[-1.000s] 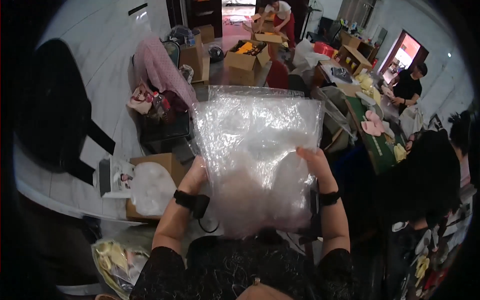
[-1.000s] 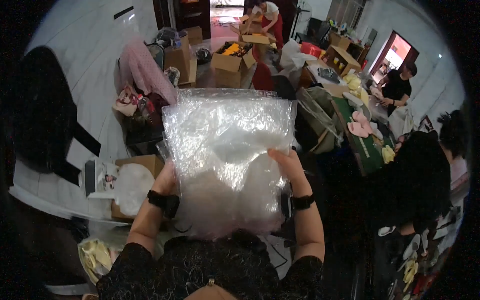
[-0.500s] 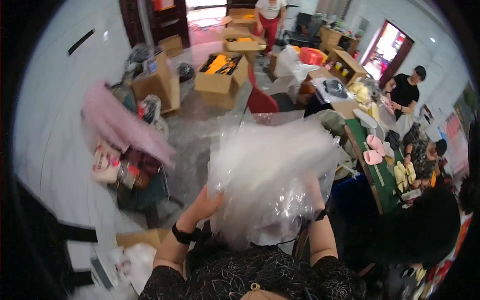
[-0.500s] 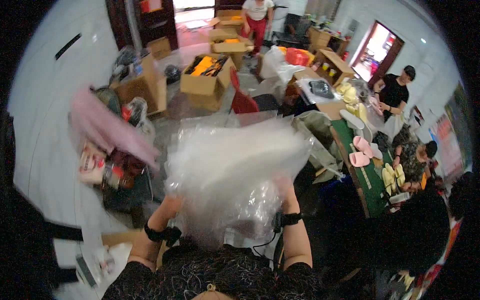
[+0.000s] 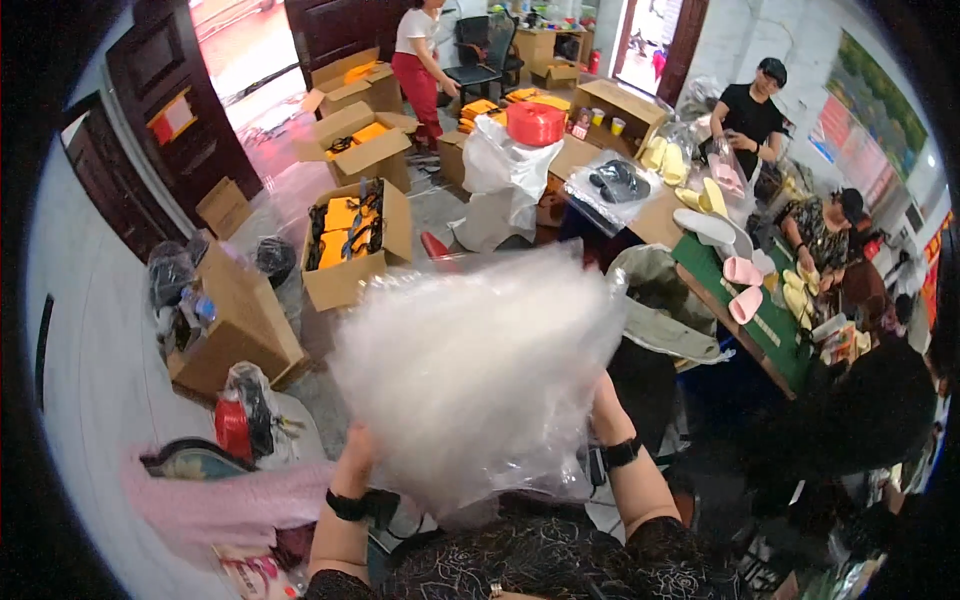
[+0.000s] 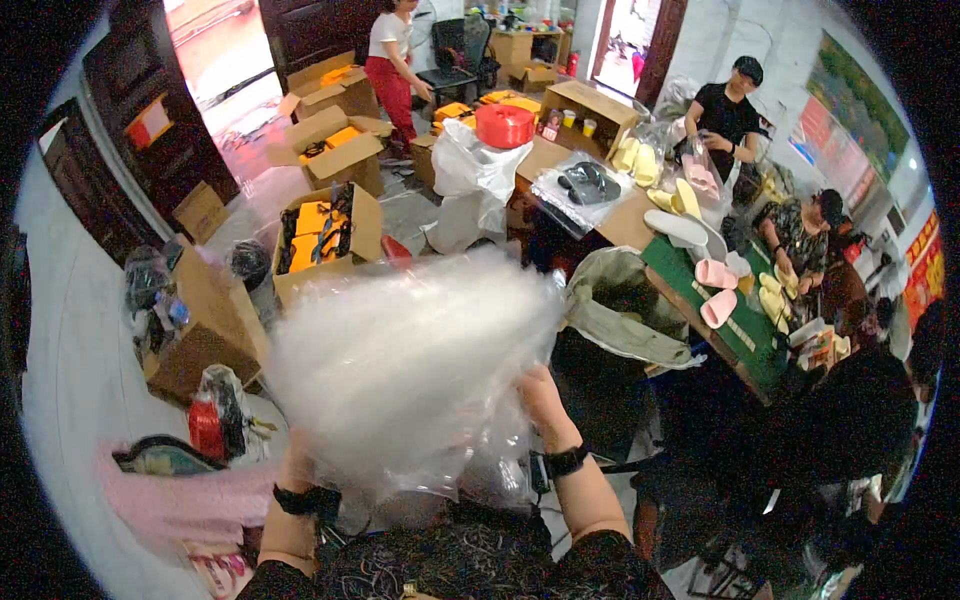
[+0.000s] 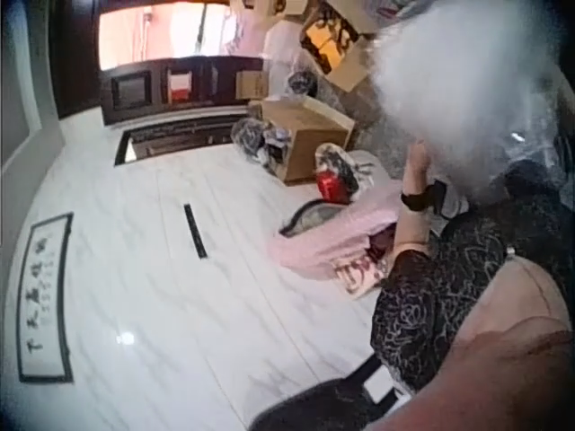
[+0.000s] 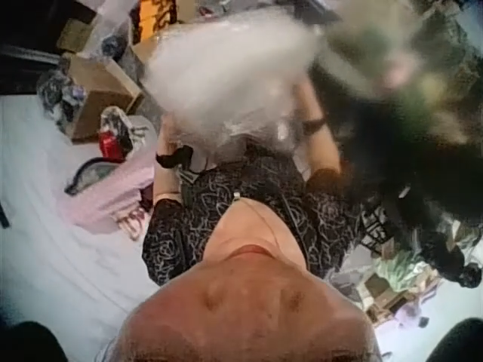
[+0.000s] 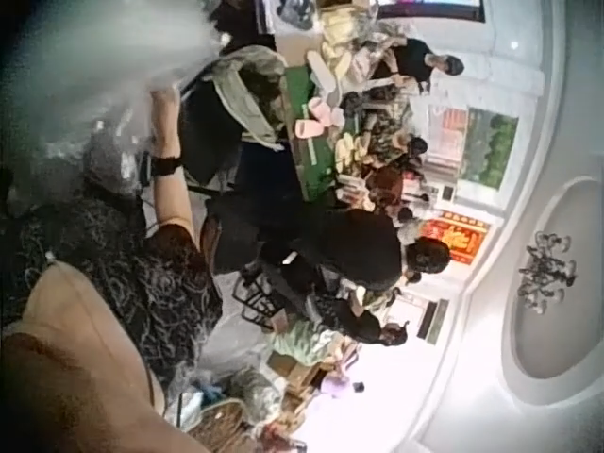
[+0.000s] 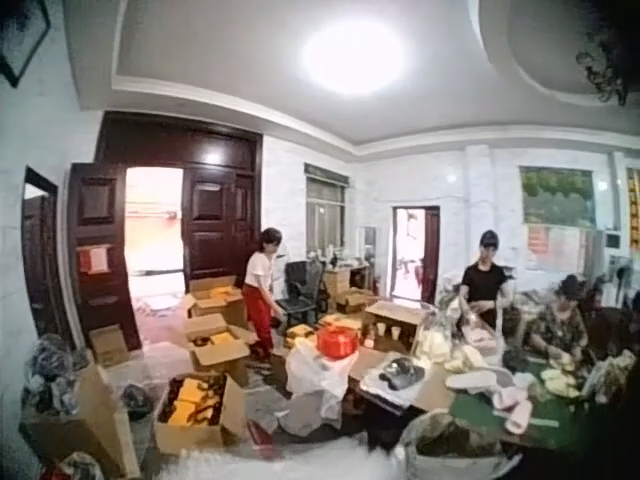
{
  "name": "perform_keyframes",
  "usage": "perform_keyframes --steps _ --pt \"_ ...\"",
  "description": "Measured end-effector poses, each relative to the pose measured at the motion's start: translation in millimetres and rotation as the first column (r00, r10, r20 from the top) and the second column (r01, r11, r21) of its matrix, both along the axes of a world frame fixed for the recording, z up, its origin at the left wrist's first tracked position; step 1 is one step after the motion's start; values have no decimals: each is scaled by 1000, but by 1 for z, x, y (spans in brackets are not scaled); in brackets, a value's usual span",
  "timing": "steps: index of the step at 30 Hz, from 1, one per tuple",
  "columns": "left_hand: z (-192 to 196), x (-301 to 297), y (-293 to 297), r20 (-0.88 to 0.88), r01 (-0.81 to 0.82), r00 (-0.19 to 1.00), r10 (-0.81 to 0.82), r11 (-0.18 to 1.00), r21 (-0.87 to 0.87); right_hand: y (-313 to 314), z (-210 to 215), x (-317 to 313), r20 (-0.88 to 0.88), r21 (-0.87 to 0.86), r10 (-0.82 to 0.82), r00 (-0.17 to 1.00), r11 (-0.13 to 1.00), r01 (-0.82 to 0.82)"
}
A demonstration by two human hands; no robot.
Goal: Packing sandals into plastic bags and organizing them into larger containers in a factory setting.
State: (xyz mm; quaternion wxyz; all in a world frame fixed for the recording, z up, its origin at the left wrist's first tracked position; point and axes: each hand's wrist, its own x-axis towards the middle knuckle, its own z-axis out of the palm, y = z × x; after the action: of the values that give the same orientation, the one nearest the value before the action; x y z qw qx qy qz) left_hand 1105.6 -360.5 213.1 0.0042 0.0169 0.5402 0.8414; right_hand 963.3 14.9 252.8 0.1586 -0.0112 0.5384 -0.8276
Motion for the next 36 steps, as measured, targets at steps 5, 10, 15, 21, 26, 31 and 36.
perform_keyframes --steps 5,10,15,21,26,31,36 --pt "27 -112 -113 65 -61 996 60 998 13 -119 54 -115 128 215 32 991 975 -60" --pt "63 -259 -196 109 -76 990 91 987 -141 -197 72 -225 199 51 140 970 987 -152" --pt "117 -373 -206 44 148 988 -149 989 27 -232 35 -322 319 49 66 946 995 -86" --pt "101 -485 -259 -20 360 928 -373 906 -223 -285 -16 -385 242 82 -174 955 984 159" --pt "86 -568 -270 84 274 959 -271 810 -518 -323 -25 -399 358 -56 -410 839 887 458" --pt "25 -649 -340 257 383 894 -367 924 -13 -375 20 -405 377 -18 -478 793 853 522" --pt "38 -679 -337 136 708 643 -754 652 272 -354 -55 -427 446 -292 -414 793 771 566"
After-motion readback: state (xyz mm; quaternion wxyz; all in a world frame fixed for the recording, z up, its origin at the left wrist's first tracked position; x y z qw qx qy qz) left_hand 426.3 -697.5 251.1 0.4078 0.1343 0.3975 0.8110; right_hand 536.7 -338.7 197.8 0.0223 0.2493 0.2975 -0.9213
